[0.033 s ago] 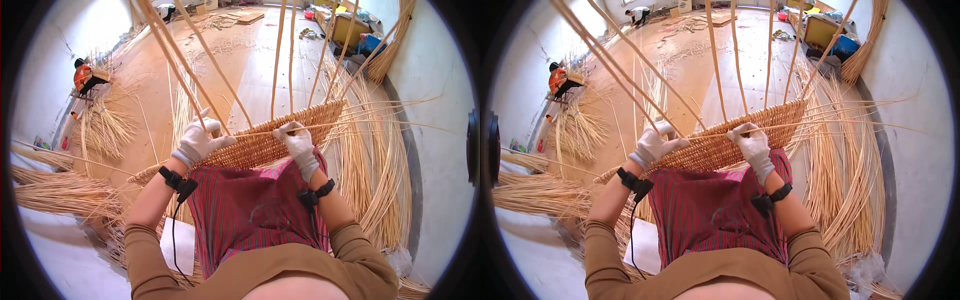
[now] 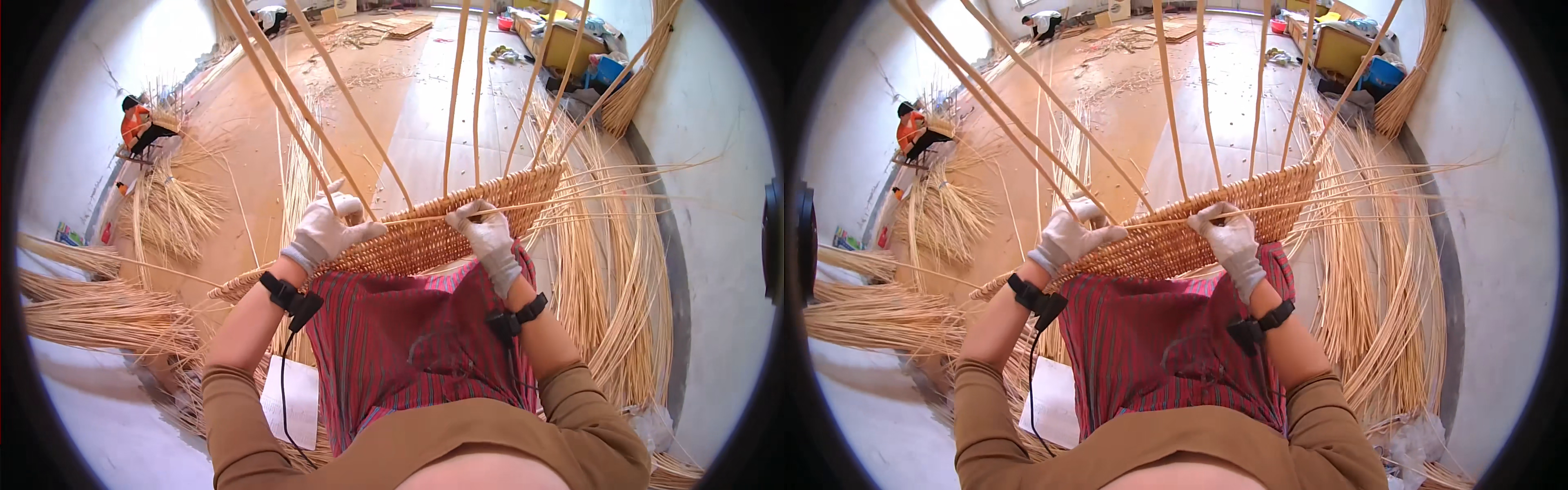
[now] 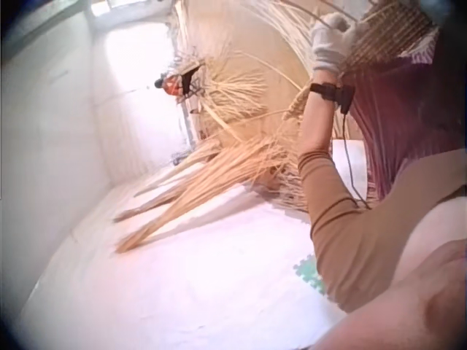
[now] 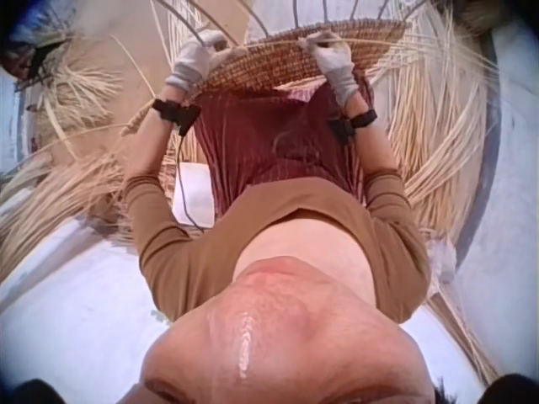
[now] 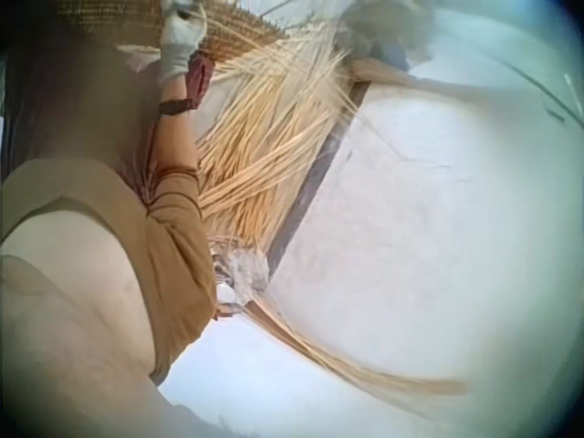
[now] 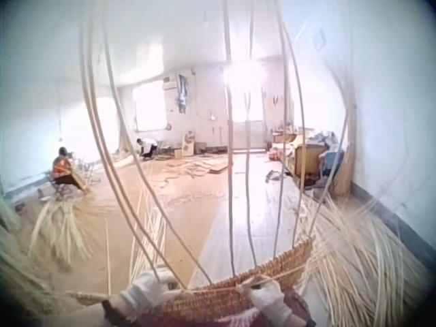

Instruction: Weaving a large wicker basket by inserting and trimming long wooden strands.

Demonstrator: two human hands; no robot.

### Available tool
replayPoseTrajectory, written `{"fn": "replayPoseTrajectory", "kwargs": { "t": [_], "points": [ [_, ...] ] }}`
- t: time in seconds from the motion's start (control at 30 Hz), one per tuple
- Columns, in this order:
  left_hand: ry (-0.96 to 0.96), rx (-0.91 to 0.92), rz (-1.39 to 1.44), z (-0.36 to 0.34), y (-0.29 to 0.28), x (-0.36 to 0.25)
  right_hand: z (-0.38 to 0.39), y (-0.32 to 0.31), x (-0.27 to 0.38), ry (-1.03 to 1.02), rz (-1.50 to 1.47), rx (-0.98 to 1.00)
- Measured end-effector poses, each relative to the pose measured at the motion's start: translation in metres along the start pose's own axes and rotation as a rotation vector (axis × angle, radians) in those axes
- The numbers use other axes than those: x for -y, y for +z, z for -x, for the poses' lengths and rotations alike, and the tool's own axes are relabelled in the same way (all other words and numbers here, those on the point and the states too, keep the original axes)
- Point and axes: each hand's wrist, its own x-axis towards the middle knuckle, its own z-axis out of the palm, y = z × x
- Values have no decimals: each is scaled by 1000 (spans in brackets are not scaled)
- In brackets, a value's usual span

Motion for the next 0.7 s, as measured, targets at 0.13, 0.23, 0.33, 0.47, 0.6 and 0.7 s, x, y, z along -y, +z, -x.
{"fn": "replayPoseTrajectory", "kwargs": {
  "t": [0.13,0.23,0.33,0.47,0.6,0.7],
  "points": [
    [-19,-36,134,-4,9,-4,5,4,8,-8,-11,-53],
    [-137,10,108,-5,10,-6,29,20,24,-246,132,-160],
    [-215,8,128,0,14,0,92,45,51,-821,440,10],
    [-120,-48,24,-3,13,1,64,43,87,-754,487,-20],
    [28,-143,84,10,9,1,-16,93,140,-570,665,291],
    [107,-116,104,9,5,-1,-66,122,142,-698,1188,255]
  ]
}}
